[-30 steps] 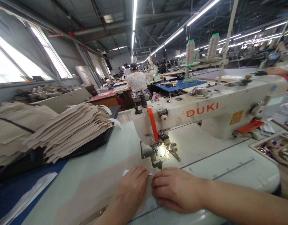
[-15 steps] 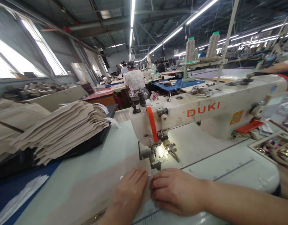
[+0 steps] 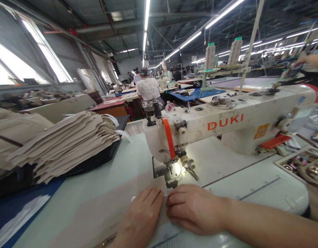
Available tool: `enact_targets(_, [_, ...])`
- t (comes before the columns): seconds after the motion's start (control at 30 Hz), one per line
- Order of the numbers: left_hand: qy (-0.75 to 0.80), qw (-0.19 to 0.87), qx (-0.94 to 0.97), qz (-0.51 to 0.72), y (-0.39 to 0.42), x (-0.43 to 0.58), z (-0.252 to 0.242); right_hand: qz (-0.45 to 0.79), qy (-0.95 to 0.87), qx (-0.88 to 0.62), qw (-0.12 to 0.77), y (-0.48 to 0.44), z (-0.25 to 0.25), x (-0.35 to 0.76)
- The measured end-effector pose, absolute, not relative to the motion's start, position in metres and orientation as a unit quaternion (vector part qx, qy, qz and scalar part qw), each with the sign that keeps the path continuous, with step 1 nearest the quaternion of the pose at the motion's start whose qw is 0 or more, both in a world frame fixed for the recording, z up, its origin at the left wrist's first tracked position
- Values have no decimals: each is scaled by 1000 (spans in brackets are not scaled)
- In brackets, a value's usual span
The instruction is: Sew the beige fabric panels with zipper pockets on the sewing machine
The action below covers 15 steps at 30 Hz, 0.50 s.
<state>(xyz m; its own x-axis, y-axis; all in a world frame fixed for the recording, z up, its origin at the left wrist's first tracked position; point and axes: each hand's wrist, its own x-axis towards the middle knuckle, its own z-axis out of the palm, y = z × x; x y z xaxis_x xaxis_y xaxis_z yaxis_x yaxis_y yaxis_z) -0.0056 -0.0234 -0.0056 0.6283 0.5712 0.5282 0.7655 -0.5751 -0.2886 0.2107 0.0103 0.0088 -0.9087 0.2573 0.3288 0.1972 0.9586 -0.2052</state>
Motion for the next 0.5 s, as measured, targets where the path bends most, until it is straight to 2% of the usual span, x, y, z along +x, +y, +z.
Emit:
enact_targets(0.23, [-413,226,-870,-144,-25,-5,-6,59,-954,-226,187,17,10,207])
enact_targets(0.5, [-400,216,-880,-136,-29,-15,-12,37,-956,-244,156,15,15,204])
